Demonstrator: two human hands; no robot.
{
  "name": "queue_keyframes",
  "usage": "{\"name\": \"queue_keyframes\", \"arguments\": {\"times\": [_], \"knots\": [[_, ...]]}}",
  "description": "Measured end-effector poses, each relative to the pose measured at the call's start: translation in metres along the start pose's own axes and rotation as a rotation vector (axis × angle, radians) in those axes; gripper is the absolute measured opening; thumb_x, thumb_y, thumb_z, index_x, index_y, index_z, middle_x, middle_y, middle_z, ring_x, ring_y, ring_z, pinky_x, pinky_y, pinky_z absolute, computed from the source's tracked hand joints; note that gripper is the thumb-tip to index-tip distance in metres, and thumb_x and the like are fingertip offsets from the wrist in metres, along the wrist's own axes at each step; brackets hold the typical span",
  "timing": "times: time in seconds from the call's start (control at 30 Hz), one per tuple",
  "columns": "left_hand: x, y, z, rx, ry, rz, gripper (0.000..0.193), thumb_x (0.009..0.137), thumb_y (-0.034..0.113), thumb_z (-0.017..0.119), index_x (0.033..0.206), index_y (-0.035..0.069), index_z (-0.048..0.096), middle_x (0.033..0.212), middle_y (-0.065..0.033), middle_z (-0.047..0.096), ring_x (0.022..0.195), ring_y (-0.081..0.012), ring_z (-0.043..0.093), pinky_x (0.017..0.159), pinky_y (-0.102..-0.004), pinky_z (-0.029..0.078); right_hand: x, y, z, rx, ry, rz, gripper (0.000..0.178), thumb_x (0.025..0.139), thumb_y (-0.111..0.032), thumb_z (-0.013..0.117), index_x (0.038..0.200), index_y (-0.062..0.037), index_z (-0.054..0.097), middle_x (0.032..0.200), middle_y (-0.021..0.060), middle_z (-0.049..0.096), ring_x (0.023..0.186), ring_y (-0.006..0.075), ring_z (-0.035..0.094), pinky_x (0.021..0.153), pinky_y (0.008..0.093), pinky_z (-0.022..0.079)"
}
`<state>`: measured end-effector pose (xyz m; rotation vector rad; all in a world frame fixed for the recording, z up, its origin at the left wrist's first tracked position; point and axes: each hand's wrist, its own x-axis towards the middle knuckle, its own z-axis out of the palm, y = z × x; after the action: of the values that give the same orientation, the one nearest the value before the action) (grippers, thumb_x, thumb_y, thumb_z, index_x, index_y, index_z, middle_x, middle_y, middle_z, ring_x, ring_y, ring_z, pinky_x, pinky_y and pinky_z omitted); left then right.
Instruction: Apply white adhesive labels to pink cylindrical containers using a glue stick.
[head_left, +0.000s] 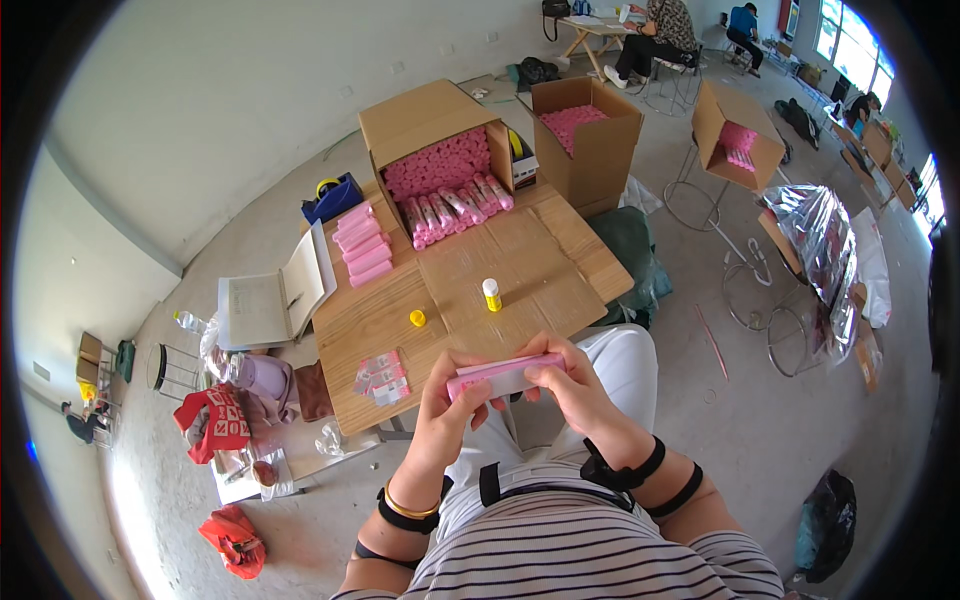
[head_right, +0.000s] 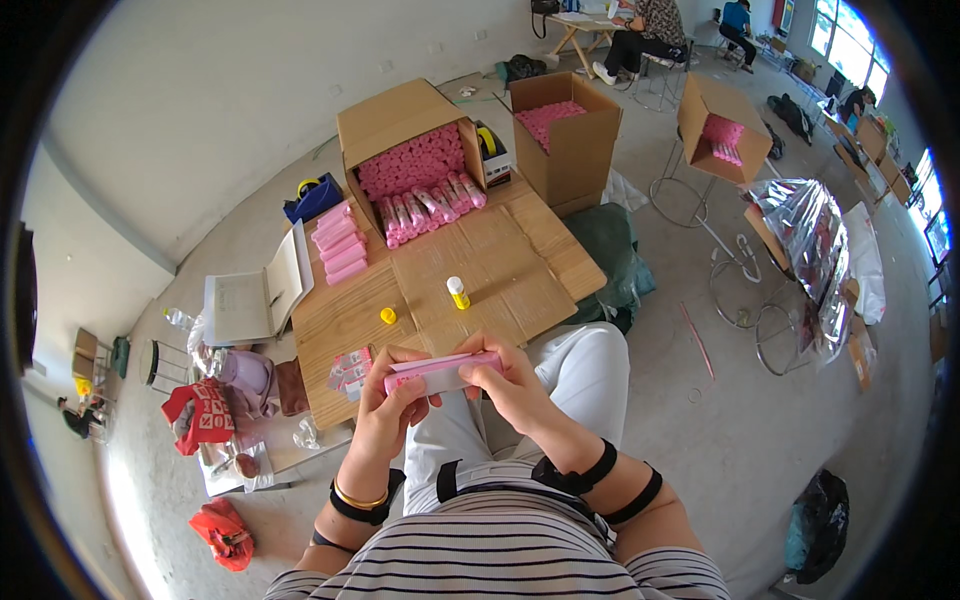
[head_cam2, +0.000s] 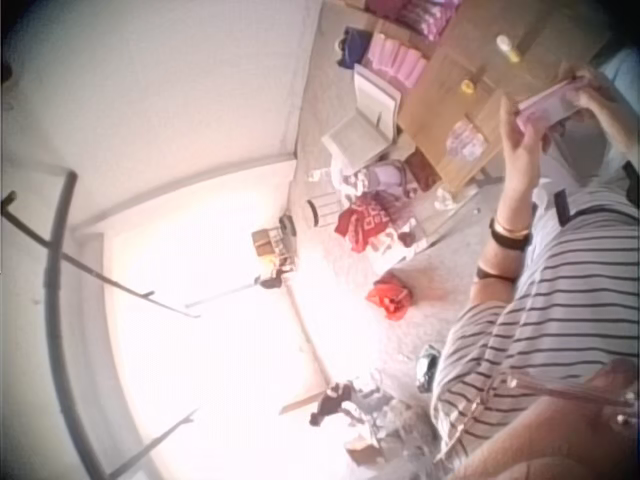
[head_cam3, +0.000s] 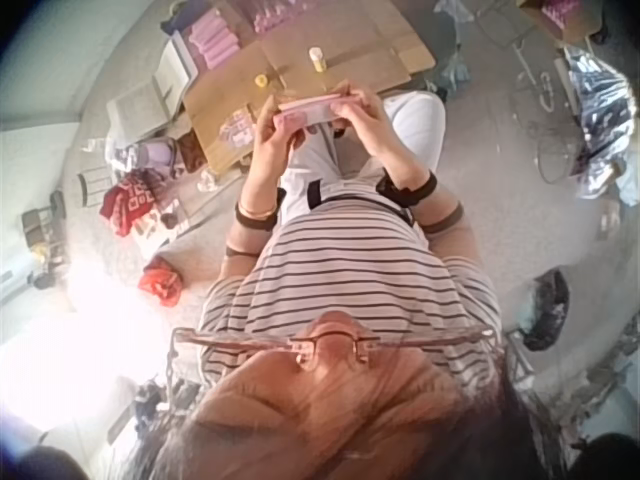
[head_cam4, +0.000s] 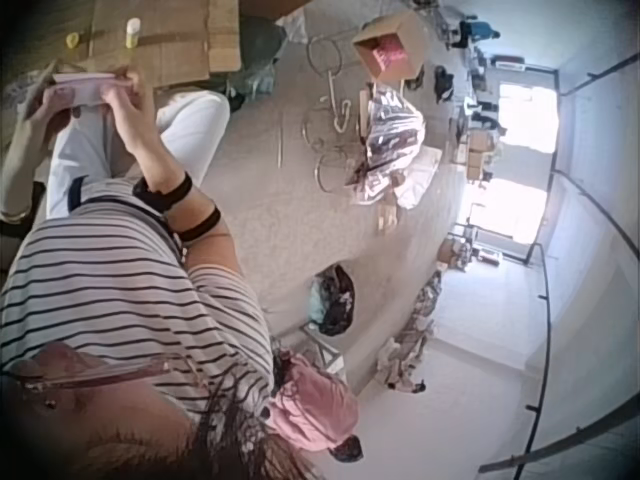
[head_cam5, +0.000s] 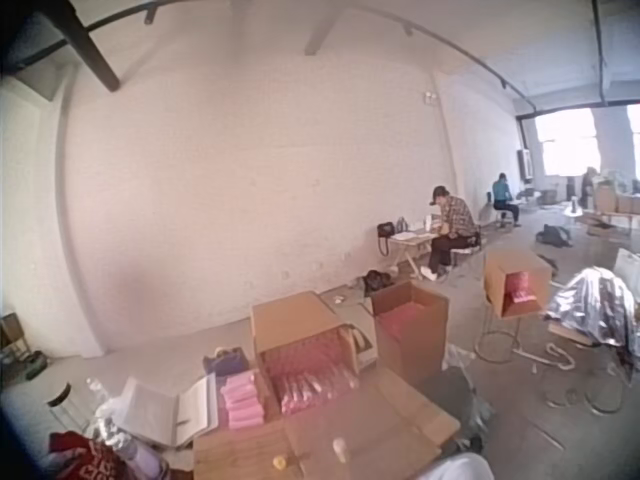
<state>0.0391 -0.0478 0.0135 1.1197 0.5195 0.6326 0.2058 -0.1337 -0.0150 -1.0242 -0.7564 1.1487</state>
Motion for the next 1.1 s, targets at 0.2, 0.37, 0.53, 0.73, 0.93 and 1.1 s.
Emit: {"name": "queue_keyframes", "arguments": {"times": [0.2,0.37,0.53,0.73,0.93,1.1], "knots": [[0.002,-0.009,-0.003,-0.062,-0.036,0.071,0.016,0.093,0.009,0.055,0.108,0.004,0.053,0.109,-0.0094,0.058,0.077,-0.0127,0.063,0.052,-0.0187,0.040,0.001,-0.004,0.003,0.045,-0.007,-0.013,0.015,0.089,-0.010,0.054,0.100,-0.0035,0.063,0.092,0.0030,0.062,0.079,0.0081,0.054,0.068,0.0240,0.045],[-0.002,-0.008,0.004,-0.126,0.065,0.060,0.014,0.090,0.003,0.053,0.104,0.004,0.055,0.118,-0.0110,0.055,0.076,-0.0117,0.062,0.053,-0.0174,0.043,0.000,-0.010,0.008,0.073,-0.022,-0.018,0.016,0.089,-0.006,0.053,0.098,-0.0029,0.065,0.089,0.0030,0.063,0.073,0.0080,0.053,0.065,0.0238,0.044],[-0.001,-0.004,0.004,-0.092,0.000,0.063,0.017,0.084,-0.003,0.050,0.098,0.004,0.059,0.125,-0.0130,0.053,0.073,-0.0097,0.061,0.053,-0.0160,0.043,-0.001,-0.005,0.003,0.147,-0.081,-0.053,0.016,0.088,-0.003,0.052,0.094,-0.0010,0.066,0.087,0.0031,0.061,0.069,0.0093,0.052,0.061,0.0241,0.044],[-0.004,0.002,0.000,-0.023,-0.170,0.124,0.015,0.087,0.000,0.054,0.099,0.005,0.061,0.128,-0.0141,0.051,0.074,-0.0076,0.058,0.054,-0.0175,0.044,-0.009,-0.017,0.004,0.178,-0.114,-0.097,0.021,0.083,0.003,0.047,0.090,0.0027,0.066,0.093,0.0056,0.053,0.070,0.0121,0.051,0.061,0.0247,0.043],[-0.005,0.018,0.008,0.079,-0.205,0.148,0.012,0.086,0.002,0.052,0.095,0.004,0.061,0.129,-0.0164,0.051,0.069,-0.0072,0.059,0.055,-0.0177,0.046,-0.011,-0.016,0.003,0.210,-0.168,-0.134,0.022,0.081,0.003,0.045,0.090,0.0035,0.066,0.094,0.0070,0.052,0.069,0.0131,0.050,0.061,0.0254,0.044],[-0.005,0.015,0.007,0.101,-0.218,0.206,0.014,0.085,0.001,0.051,0.094,0.004,0.062,0.128,-0.0179,0.052,0.068,-0.0071,0.060,0.052,-0.0173,0.045,-0.015,-0.020,0.005,0.192,-0.132,-0.111,0.020,0.082,0.004,0.045,0.088,0.0034,0.065,0.093,0.0073,0.051,0.068,0.0139,0.050,0.061,0.0260,0.044]]}}
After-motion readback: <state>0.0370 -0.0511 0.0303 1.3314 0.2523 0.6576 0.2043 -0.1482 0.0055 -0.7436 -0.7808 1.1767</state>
